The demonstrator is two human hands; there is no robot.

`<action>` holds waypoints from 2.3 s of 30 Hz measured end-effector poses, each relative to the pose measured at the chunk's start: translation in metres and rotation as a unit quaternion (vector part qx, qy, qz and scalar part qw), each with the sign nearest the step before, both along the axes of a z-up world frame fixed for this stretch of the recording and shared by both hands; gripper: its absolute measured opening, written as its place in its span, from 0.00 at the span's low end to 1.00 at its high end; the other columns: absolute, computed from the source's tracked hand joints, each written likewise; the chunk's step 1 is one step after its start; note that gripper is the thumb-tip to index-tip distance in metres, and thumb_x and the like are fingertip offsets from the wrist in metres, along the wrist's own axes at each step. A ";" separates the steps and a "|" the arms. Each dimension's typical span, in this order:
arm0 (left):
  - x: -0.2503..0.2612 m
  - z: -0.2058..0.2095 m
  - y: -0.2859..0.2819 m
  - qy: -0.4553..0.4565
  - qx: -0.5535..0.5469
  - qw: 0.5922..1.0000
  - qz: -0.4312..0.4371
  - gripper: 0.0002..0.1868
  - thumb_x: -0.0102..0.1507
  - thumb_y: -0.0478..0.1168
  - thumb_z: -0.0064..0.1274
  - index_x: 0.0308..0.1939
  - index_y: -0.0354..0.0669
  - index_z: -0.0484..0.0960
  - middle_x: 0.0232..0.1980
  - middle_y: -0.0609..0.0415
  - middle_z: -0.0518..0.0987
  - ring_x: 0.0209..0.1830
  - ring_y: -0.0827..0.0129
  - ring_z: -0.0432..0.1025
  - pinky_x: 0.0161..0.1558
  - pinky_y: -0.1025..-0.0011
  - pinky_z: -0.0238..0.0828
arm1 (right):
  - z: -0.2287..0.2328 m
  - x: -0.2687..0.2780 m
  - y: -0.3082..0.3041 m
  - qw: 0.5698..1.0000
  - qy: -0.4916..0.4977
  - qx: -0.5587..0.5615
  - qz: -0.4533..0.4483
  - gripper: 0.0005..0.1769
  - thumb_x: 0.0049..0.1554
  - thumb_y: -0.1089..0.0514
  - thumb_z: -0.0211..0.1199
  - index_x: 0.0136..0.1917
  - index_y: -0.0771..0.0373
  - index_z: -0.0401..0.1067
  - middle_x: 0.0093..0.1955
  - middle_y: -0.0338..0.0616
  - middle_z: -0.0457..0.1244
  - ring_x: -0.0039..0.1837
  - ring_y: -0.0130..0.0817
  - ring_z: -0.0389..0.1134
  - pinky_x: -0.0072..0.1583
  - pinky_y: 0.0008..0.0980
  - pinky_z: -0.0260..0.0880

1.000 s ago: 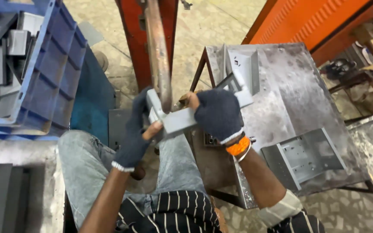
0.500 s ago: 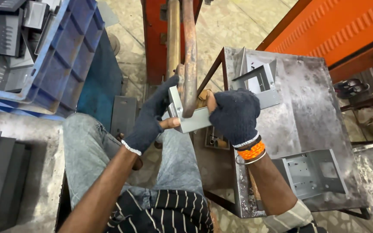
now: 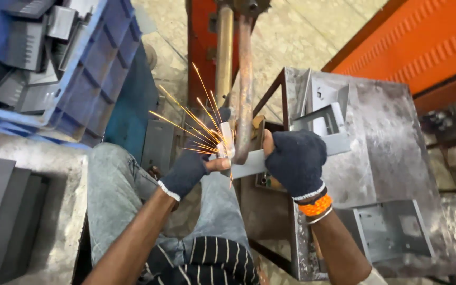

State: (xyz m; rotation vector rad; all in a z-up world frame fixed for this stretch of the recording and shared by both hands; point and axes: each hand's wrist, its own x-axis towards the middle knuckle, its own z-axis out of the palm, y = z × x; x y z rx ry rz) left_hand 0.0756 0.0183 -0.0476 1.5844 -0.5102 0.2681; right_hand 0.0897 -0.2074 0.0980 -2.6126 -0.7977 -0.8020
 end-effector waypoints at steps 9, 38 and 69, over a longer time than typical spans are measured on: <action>0.009 0.060 -0.001 0.045 -0.103 0.993 -0.034 0.55 0.59 0.56 0.69 0.82 0.43 0.55 0.85 0.50 0.56 0.84 0.62 0.53 0.79 0.63 0.51 | 0.004 0.027 0.005 1.000 -0.019 -0.008 -0.001 0.19 0.56 0.52 0.66 0.26 0.59 0.71 0.27 0.54 0.60 0.33 0.54 0.64 0.37 0.51 0.58; -0.104 0.039 0.028 0.170 -0.028 0.949 0.263 0.30 0.70 0.60 0.45 0.36 0.32 0.76 0.33 0.48 0.71 0.34 0.64 0.65 0.41 0.63 0.58 | -0.088 -0.080 -0.007 0.881 0.248 0.390 -0.100 0.20 0.67 0.49 0.59 0.54 0.71 0.73 0.46 0.53 0.61 0.47 0.40 0.60 0.53 0.38 0.62; 0.016 0.174 0.036 0.025 0.574 0.809 0.126 0.20 0.64 0.56 0.53 0.28 0.50 0.91 0.20 0.48 0.80 0.16 0.59 0.75 0.30 0.59 0.73 | -0.067 -0.036 0.033 0.770 0.354 0.487 0.210 0.51 0.61 0.44 0.70 0.85 0.65 0.47 0.83 0.47 0.52 0.82 0.36 0.55 0.80 0.36 0.55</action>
